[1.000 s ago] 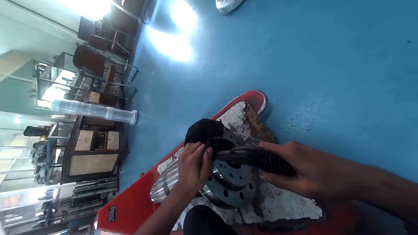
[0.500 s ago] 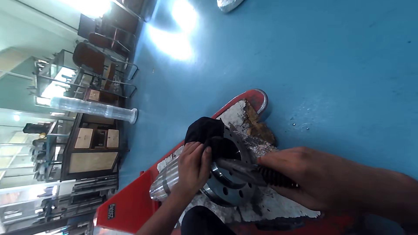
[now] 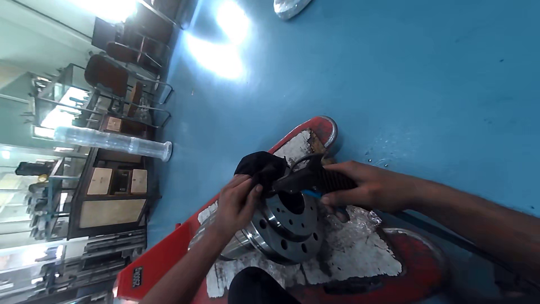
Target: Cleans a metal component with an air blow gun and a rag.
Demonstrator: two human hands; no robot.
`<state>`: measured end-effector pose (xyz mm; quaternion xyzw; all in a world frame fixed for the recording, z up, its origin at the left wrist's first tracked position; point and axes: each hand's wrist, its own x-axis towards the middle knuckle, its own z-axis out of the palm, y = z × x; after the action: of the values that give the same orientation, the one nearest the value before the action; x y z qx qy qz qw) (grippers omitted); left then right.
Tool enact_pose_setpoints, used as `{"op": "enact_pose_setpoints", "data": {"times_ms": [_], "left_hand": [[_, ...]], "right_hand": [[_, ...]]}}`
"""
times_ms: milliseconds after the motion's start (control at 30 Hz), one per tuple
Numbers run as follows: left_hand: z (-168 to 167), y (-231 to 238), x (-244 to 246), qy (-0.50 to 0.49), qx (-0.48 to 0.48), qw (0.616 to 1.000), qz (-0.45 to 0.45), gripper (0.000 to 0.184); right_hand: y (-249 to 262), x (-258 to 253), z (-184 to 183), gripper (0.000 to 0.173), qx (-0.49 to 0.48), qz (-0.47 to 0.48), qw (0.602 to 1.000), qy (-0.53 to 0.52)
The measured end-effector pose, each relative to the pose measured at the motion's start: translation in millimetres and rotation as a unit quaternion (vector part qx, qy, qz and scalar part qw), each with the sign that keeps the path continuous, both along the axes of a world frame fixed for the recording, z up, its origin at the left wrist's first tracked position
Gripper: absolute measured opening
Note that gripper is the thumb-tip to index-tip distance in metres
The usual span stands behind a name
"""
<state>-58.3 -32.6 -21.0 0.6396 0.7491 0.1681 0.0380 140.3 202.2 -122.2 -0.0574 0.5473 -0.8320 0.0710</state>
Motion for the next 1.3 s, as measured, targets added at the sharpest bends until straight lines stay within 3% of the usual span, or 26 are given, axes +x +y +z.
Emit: {"op": "enact_pose_setpoints", "data": {"times_ms": [100, 233, 333, 567, 733, 1300], "left_hand": [[0, 0, 2, 0.006, 0.007, 1.0, 0.004, 0.049], [-1, -1, 3, 0.008, 0.01, 1.0, 0.003, 0.047], [-1, -2, 3, 0.003, 0.016, 1.0, 0.0, 0.046], [-3, -1, 4, -0.004, 0.022, 1.0, 0.005, 0.046], [-2, -3, 4, 0.0, 0.022, 1.0, 0.012, 0.047], [-1, -2, 4, -0.011, 0.024, 1.0, 0.012, 0.046]], "right_hand": [[1, 4, 10, 0.021, 0.088, -0.019, 0.996, 0.006], [-8, 13, 22, 0.022, 0.306, -0.077, 0.944, 0.098], [-15, 15, 19, 0.019, 0.341, -0.103, 0.924, 0.138], [4, 9, 18, 0.021, 0.194, -0.036, 0.98, 0.037], [7, 0, 12, 0.018, 0.086, -0.014, 0.996, 0.016], [5, 4, 10, 0.022, 0.091, -0.023, 0.996, 0.0]]}}
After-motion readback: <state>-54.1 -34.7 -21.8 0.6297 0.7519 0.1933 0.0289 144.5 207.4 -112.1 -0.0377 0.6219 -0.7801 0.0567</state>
